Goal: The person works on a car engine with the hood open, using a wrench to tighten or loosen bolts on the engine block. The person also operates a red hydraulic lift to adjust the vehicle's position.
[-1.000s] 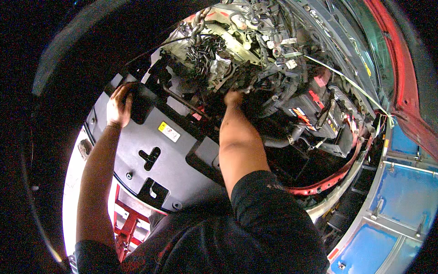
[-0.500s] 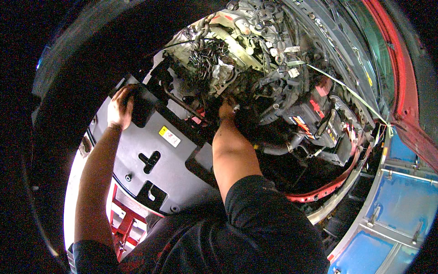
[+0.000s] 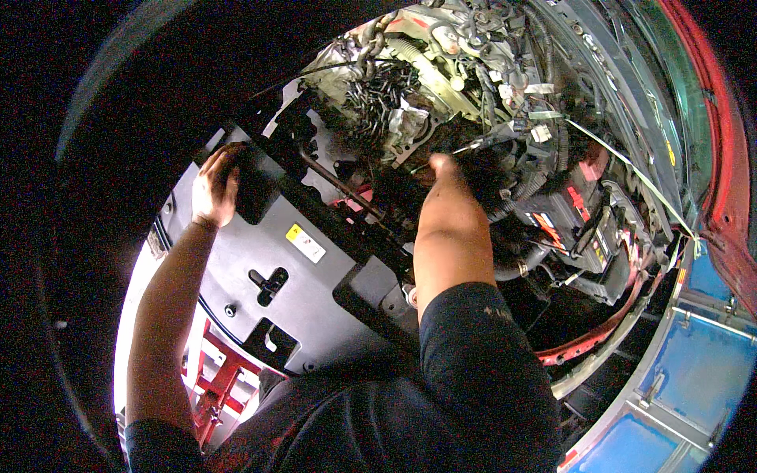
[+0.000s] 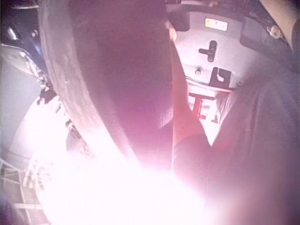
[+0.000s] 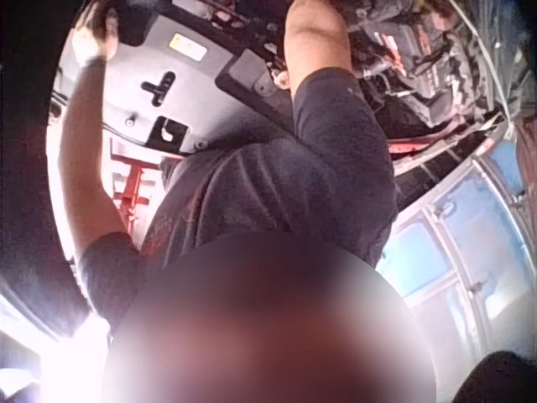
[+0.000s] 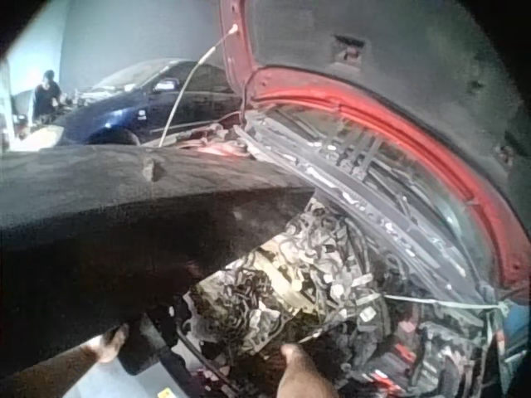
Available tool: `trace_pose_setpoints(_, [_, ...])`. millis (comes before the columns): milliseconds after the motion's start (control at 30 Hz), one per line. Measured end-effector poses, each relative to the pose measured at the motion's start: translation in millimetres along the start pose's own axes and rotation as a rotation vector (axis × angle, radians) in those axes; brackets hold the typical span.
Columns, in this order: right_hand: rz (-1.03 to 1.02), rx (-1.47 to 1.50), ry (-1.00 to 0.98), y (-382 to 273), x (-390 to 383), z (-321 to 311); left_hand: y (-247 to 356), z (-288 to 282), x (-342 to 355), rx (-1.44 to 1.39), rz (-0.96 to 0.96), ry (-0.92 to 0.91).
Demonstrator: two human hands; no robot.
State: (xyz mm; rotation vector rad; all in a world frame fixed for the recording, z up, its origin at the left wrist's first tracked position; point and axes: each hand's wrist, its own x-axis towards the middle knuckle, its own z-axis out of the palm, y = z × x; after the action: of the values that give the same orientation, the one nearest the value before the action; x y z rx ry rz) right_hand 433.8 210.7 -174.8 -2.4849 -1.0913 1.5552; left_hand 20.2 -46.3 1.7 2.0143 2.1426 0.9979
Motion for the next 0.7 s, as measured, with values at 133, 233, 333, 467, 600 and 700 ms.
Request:
trace_pose_setpoints(133, [-0.010, 0.045, 0.045, 1.3, 5.1, -2.3, -8.1, 0.9, -4.2, -0.052, 0.005, -0.010])
trace_pose_setpoints(233, [-0.069, 0.067, 0.140, 7.7, 1.7, -0.6, -8.2, 1.3, -8.5, -0.066, -0.020, -0.023])
trace_pose_setpoints(333, [-0.219, -0.052, 0.333, 14.3, -16.1, 1.6, -7.8, -2.6, -12.2, 0.014, 0.028, -0.003])
trace_pose_setpoints(467, [-0.351, -0.104, 0.639, 20.4, -46.9, -1.5, -6.0, -6.6, -16.1, 0.035, -0.013, -0.010])
trace_pose_setpoints(600, [-0.364, -0.037, 0.521, 11.2, -43.7, -32.5, -7.1, -3.2, -15.9, 0.029, -0.069, -0.053])
trace_pose_setpoints(700, [-0.351, 0.173, 0.596, -1.2, -22.4, -33.2, -9.7, 0.0, -13.5, 0.036, -0.108, -0.071])
